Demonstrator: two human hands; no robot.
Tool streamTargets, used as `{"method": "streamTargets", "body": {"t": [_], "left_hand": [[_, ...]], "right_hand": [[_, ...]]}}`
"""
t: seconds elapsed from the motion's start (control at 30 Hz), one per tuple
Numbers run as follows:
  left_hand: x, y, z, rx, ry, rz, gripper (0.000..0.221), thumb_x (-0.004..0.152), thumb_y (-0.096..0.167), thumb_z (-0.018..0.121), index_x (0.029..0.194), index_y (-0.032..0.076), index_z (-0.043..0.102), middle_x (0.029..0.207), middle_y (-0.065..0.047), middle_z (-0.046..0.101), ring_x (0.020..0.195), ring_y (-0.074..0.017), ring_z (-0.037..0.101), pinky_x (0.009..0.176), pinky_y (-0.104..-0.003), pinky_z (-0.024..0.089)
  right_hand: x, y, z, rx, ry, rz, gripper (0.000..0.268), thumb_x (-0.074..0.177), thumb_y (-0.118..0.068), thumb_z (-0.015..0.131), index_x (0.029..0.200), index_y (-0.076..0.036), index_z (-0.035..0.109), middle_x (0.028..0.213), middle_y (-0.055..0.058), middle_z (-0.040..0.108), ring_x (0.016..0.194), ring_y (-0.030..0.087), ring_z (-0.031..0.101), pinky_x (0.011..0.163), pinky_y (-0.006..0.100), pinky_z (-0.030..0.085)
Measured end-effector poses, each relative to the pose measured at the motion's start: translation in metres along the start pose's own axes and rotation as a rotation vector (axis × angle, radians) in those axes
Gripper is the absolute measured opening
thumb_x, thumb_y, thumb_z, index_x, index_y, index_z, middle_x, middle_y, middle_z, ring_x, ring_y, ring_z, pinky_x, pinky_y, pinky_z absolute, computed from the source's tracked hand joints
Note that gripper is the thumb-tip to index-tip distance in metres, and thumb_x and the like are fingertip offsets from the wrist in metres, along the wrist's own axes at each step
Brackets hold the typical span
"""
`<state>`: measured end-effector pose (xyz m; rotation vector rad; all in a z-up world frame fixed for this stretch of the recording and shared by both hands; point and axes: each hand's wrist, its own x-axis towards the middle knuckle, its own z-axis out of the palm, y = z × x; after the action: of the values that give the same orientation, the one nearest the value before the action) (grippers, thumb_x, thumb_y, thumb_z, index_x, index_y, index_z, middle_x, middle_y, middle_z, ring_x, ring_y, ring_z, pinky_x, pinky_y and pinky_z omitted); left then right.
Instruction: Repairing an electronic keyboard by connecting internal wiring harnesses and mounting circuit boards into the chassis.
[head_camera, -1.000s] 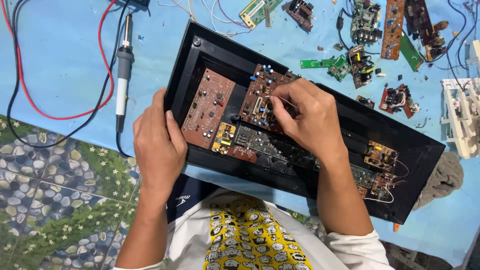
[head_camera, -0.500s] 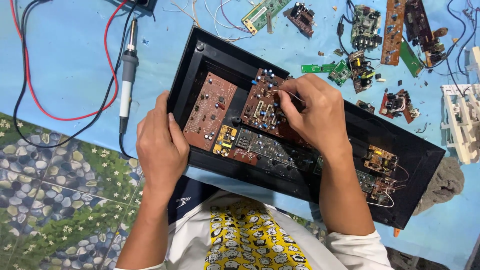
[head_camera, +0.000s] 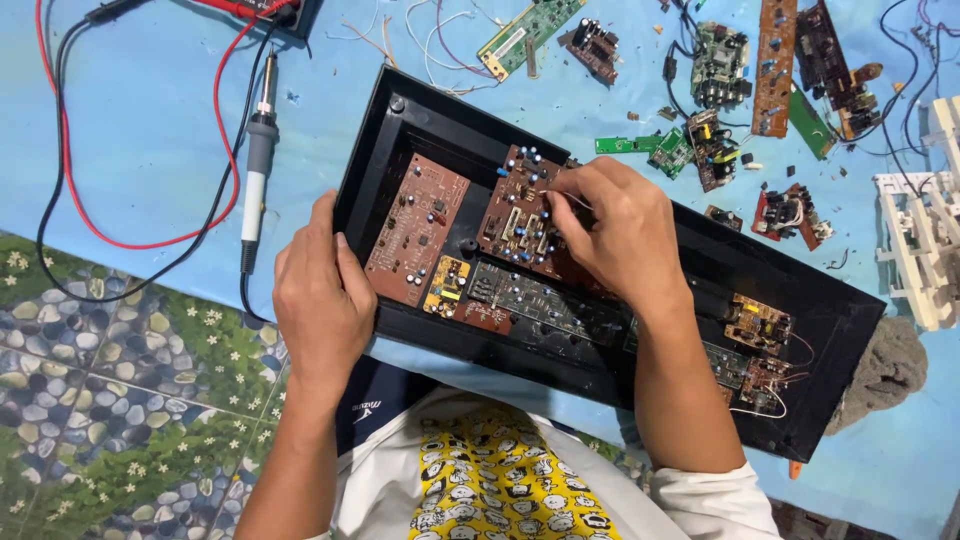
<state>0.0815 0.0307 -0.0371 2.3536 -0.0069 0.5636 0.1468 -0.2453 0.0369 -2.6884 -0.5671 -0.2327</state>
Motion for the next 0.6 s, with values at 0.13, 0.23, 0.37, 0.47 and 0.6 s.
{"method": "streamTargets", "body": {"t": [0.13, 0.23, 0.37, 0.47, 0.6], "left_hand": [[0.0004, 0.0017, -0.0010, -0.006, 0.000, 0.001, 0.034, 0.107, 0.000, 0.047, 0.139, -0.005, 0.058, 0.091, -0.015, 0.063, 0.089, -0.0344, 0.069, 0.093, -0.040, 0.052], [0.0008, 0.0021, -0.0011, -0.010, -0.007, -0.007, 0.035, 0.106, 0.000, 0.047, 0.139, -0.004, 0.058, 0.091, -0.016, 0.063, 0.089, -0.0350, 0.069, 0.093, -0.041, 0.052], [0.0012, 0.0014, -0.0008, -0.009, -0.013, -0.011, 0.034, 0.106, -0.001, 0.049, 0.139, -0.004, 0.058, 0.091, -0.016, 0.064, 0.090, -0.0355, 0.069, 0.094, -0.041, 0.052], [0.0007, 0.0027, -0.0017, -0.017, -0.012, -0.017, 0.034, 0.106, -0.001, 0.048, 0.139, -0.004, 0.058, 0.091, -0.016, 0.064, 0.090, -0.0350, 0.069, 0.094, -0.041, 0.052], [-0.0001, -0.0001, -0.0002, -0.019, -0.015, -0.019, 0.034, 0.106, 0.000, 0.048, 0.139, -0.004, 0.058, 0.091, -0.016, 0.064, 0.090, -0.0345, 0.069, 0.094, -0.040, 0.051]], "right_hand": [[-0.0004, 0.0000, -0.0009, -0.008, -0.001, 0.002, 0.006, 0.093, -0.010, 0.078, 0.097, -0.012, 0.075, 0.082, 0.007, 0.067, 0.074, 0.033, 0.069, 0.063, 0.041, 0.055], [0.0000, -0.0005, -0.0018, -0.009, 0.007, 0.004, 0.004, 0.094, -0.012, 0.078, 0.097, -0.013, 0.075, 0.082, 0.006, 0.067, 0.075, 0.032, 0.069, 0.064, 0.040, 0.056], [0.0016, -0.0008, -0.0011, -0.022, 0.007, 0.004, 0.005, 0.094, -0.011, 0.078, 0.098, -0.012, 0.075, 0.082, 0.007, 0.067, 0.076, 0.033, 0.069, 0.064, 0.041, 0.056], [0.0021, -0.0009, -0.0004, -0.023, 0.006, -0.004, 0.005, 0.094, -0.011, 0.078, 0.098, -0.012, 0.075, 0.083, 0.007, 0.067, 0.077, 0.033, 0.070, 0.066, 0.042, 0.056], [0.0032, 0.0019, 0.0012, -0.052, -0.023, -0.011, 0.007, 0.094, -0.009, 0.077, 0.098, -0.014, 0.075, 0.086, 0.007, 0.067, 0.081, 0.033, 0.070, 0.068, 0.042, 0.057]]}}
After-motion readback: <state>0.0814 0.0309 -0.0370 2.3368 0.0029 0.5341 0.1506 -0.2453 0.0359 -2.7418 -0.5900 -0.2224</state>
